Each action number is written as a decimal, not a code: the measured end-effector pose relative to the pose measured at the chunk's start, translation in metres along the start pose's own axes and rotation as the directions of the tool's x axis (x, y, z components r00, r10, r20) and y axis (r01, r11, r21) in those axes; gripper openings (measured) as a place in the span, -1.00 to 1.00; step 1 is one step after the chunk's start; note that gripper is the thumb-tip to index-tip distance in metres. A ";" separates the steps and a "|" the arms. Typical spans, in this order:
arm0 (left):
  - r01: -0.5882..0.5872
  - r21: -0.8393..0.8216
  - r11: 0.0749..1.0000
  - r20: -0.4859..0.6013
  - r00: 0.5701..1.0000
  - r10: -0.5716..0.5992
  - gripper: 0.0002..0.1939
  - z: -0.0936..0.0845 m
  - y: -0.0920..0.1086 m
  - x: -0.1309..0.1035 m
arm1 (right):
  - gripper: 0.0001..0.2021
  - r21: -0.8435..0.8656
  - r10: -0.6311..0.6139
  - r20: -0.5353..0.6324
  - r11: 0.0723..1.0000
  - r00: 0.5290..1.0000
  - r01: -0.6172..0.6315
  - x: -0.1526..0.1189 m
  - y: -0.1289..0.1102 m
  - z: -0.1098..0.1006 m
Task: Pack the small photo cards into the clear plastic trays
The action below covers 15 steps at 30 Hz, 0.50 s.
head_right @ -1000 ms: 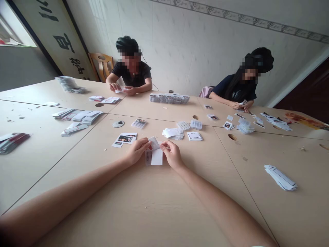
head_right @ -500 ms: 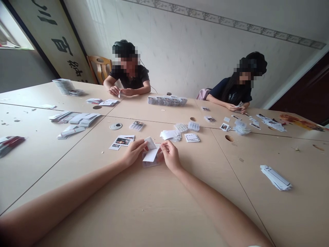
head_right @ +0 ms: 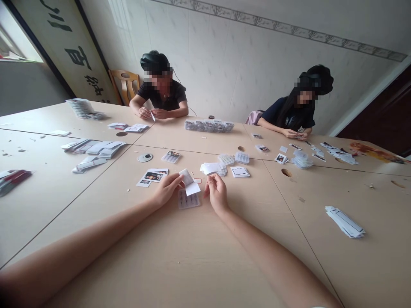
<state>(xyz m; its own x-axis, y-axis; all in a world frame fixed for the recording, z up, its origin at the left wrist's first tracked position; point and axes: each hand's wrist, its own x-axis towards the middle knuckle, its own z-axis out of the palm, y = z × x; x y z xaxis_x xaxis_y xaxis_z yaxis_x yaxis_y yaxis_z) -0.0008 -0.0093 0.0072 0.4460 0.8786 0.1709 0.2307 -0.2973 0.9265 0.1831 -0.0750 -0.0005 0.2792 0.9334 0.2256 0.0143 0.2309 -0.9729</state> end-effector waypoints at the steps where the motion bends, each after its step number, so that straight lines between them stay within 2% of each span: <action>1: -0.003 0.000 1.000 0.002 1.000 0.003 -0.54 0.000 0.000 0.000 | -0.70 -0.003 -0.003 0.003 1.000 1.000 0.003 0.000 0.000 0.000; 4: -0.013 0.002 1.000 0.003 1.000 0.013 -0.54 0.000 -0.001 0.000 | -0.77 0.022 -0.031 0.006 0.999 1.000 0.031 -0.002 -0.002 0.000; 7: -0.018 0.016 1.000 -0.019 1.000 0.018 -0.54 0.000 0.001 -0.001 | -0.59 0.056 -0.037 0.028 0.998 0.999 0.035 -0.003 -0.004 0.000; 11: -0.061 0.075 0.995 -0.038 0.997 0.064 -0.54 0.000 0.004 -0.004 | -0.71 0.057 0.032 0.176 0.997 0.984 -0.042 -0.004 -0.009 0.000; 15: -0.076 0.118 0.990 -0.042 0.996 0.082 -0.54 0.000 0.007 -0.005 | -0.67 0.019 0.053 0.280 0.998 0.959 -0.060 -0.005 -0.009 0.000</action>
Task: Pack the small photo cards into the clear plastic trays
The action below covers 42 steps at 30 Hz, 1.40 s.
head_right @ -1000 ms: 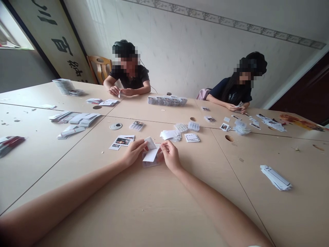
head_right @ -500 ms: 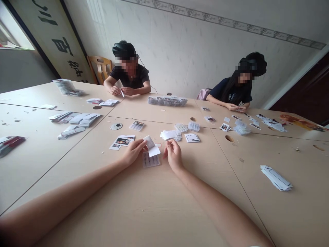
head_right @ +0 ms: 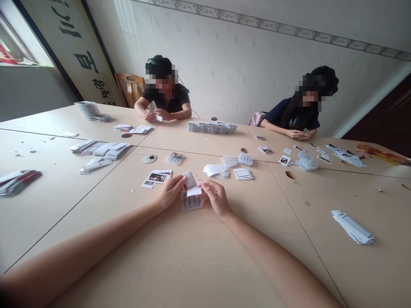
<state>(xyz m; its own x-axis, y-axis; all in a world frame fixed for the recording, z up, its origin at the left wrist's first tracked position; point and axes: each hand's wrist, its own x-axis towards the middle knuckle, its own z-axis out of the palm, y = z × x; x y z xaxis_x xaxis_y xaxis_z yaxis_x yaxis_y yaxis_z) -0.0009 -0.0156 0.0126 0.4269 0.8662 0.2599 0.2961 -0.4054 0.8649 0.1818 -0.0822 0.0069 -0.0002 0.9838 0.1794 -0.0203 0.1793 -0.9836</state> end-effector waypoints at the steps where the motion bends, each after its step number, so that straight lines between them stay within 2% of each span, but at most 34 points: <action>1: 0.006 0.000 1.000 0.002 1.000 -0.006 -0.54 0.000 0.000 0.000 | -0.65 -0.014 0.002 0.002 1.000 1.000 -0.002 0.000 0.001 0.000; 7: 0.057 -0.060 0.997 0.019 0.998 -0.056 -0.55 -0.002 -0.001 0.002 | -0.68 -0.019 0.020 -0.054 1.000 0.998 -0.021 0.002 0.005 0.000; 11: 0.071 -0.166 0.983 0.030 0.997 -0.067 -0.57 -0.002 -0.002 0.003 | -0.72 -0.019 0.003 -0.052 1.000 0.999 -0.004 0.004 0.006 0.000; 18: 0.131 -0.264 0.955 -0.034 0.989 -0.146 -0.59 -0.002 -0.001 0.004 | -0.73 -0.013 0.030 -0.069 0.999 0.997 -0.031 0.003 0.004 0.000; 22: 0.135 -0.296 0.946 -0.031 0.988 -0.151 -0.58 -0.001 -0.004 0.005 | -0.75 0.004 0.045 -0.089 0.999 0.995 -0.044 0.003 0.005 0.000; 25: 0.129 -0.290 0.948 -0.018 0.990 -0.141 -0.55 0.001 -0.007 0.005 | -0.73 0.018 0.040 -0.228 0.999 0.973 -0.037 0.004 0.009 -0.003; 28: 0.118 -0.248 0.961 -0.009 0.992 -0.124 -0.55 0.001 -0.008 0.006 | -0.56 -0.025 -0.026 -0.443 1.000 0.896 0.016 0.005 0.014 -0.007; 30: 0.105 -0.202 0.974 0.000 0.994 -0.107 -0.57 0.001 -0.008 0.006 | -0.44 -0.114 -0.117 -0.493 0.991 0.862 0.070 0.005 0.016 -0.009; 35: 0.073 -0.084 0.994 0.035 0.997 -0.070 -0.64 0.002 -0.008 0.004 | -0.28 -0.437 -0.338 -0.376 0.886 0.863 0.157 0.002 0.020 -0.007; 38: 0.064 -0.102 0.993 0.056 0.997 -0.059 -0.68 0.003 -0.006 0.001 | -0.25 -0.551 -0.336 -0.327 0.827 0.883 0.110 0.002 0.021 -0.007; 40: 0.063 -0.146 0.987 0.028 0.998 -0.060 -0.71 0.003 -0.005 0.000 | -0.22 -0.577 -0.336 -0.320 0.811 0.886 0.098 0.002 0.020 -0.008; 42: 0.053 -0.169 0.984 -0.028 0.998 -0.059 -0.76 0.002 -0.005 0.000 | -0.19 -0.598 -0.383 -0.304 0.790 0.872 0.139 0.002 0.018 -0.008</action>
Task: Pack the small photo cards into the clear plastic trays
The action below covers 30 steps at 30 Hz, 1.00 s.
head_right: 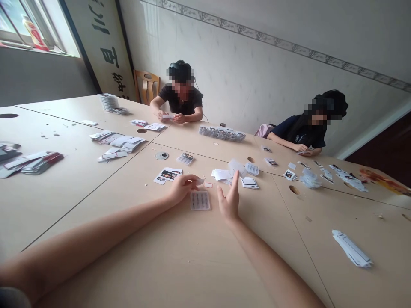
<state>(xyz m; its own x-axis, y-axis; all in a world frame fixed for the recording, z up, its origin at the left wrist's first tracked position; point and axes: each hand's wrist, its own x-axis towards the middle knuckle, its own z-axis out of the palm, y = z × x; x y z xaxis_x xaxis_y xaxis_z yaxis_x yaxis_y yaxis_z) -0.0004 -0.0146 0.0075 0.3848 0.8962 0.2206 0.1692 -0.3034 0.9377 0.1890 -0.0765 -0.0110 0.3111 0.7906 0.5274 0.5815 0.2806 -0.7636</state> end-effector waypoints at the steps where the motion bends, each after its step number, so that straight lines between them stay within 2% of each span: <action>1: -0.009 0.001 1.000 -0.030 1.000 0.009 -0.78 0.000 0.000 0.000 | -0.19 -0.006 -0.038 -0.004 0.999 0.999 0.038 0.000 -0.001 0.000; 4: -0.048 0.023 0.999 -0.096 0.994 0.050 -0.82 0.000 -0.002 0.002 | -0.22 -0.040 -0.110 0.036 0.993 0.993 0.111 0.000 -0.004 0.000; 6: -0.066 0.022 0.998 -0.119 0.991 0.068 -0.84 0.000 -0.003 0.003 | -0.21 -0.007 -0.085 0.071 0.996 0.994 0.086 0.001 -0.004 0.000; 10: -0.103 -0.015 0.995 -0.116 0.988 0.100 -0.84 -0.001 -0.003 0.003 | -0.20 0.177 0.109 0.039 0.978 0.993 -0.114 0.006 0.003 0.000; 13: -0.112 -0.019 0.994 -0.097 0.989 0.109 -0.84 -0.001 -0.003 0.003 | -0.24 0.257 0.271 0.041 0.927 0.962 -0.272 0.009 0.009 -0.002; 15: -0.109 -0.036 0.993 -0.104 0.989 0.105 -0.82 -0.001 -0.003 0.004 | -0.30 0.276 0.322 0.089 0.901 0.943 -0.334 0.009 0.012 -0.003; 20: -0.103 -0.103 0.989 -0.092 0.991 0.094 -0.76 -0.001 -0.002 0.003 | -0.40 0.257 0.328 0.197 0.892 0.924 -0.372 0.011 0.014 -0.004; 25: -0.043 -0.094 0.995 -0.051 0.998 0.038 -0.68 -0.002 0.003 -0.001 | -0.42 0.295 0.369 0.171 0.866 0.914 -0.405 0.011 0.011 -0.005; 28: -0.078 0.009 0.997 -0.038 0.996 0.078 -0.70 -0.002 0.005 -0.002 | -0.47 0.321 0.379 0.148 0.855 0.913 -0.407 0.011 0.010 -0.004; 30: -0.093 0.018 0.996 -0.039 0.995 0.094 -0.67 -0.001 0.006 -0.003 | -0.53 0.323 0.373 0.139 0.859 0.917 -0.398 0.011 0.008 -0.004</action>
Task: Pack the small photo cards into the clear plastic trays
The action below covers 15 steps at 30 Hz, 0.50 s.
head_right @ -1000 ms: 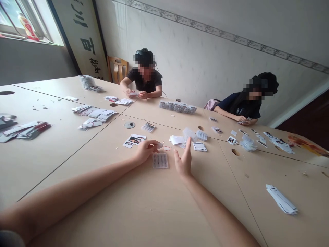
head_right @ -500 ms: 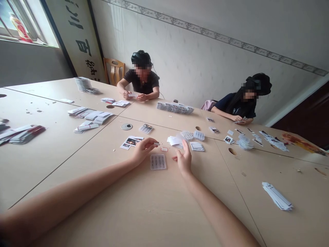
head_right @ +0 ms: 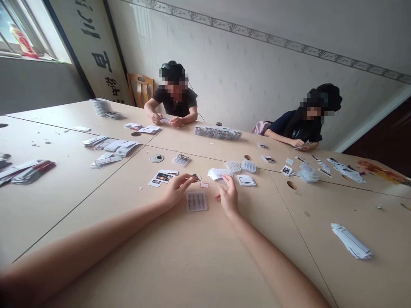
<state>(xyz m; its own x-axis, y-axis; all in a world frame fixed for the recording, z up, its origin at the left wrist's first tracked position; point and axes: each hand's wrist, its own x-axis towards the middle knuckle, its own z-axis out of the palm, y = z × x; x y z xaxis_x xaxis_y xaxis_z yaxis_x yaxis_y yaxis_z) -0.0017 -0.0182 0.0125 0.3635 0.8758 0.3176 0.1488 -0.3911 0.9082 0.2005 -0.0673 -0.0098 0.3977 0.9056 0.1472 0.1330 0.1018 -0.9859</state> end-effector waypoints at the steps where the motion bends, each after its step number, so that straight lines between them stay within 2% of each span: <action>1: -0.002 -0.026 1.000 -0.001 1.000 0.002 -0.66 0.000 0.000 0.000 | -0.56 -0.004 -0.006 -0.003 1.000 1.000 0.006 0.000 -0.001 0.000; 4: 0.004 -0.101 0.995 -0.008 1.000 -0.005 -0.68 0.001 -0.001 -0.001 | -0.65 -0.015 -0.027 -0.019 1.000 0.999 0.027 0.000 -0.002 0.001; 9: -0.004 -0.044 0.999 -0.018 1.000 0.004 -0.70 0.001 0.000 -0.003 | -0.76 -0.015 -0.027 -0.034 1.000 0.999 0.027 -0.002 -0.006 0.001; 12: -0.138 0.097 0.986 0.060 0.989 0.133 -0.66 0.002 0.004 -0.007 | -0.79 0.003 -0.048 0.051 0.999 0.998 0.048 -0.005 -0.011 0.002; 15: -0.310 0.262 0.914 0.226 0.940 0.254 -0.59 0.002 0.008 -0.012 | -0.73 0.045 -0.060 0.181 0.998 0.982 0.053 -0.006 -0.015 0.004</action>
<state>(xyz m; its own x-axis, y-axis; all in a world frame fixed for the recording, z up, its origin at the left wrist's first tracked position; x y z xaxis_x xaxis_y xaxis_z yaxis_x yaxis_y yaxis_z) -0.0027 -0.0323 0.0153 0.5872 0.6604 0.4681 0.2641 -0.7030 0.6604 0.1928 -0.0730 0.0035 0.2185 0.9572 0.1897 0.1127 0.1683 -0.9793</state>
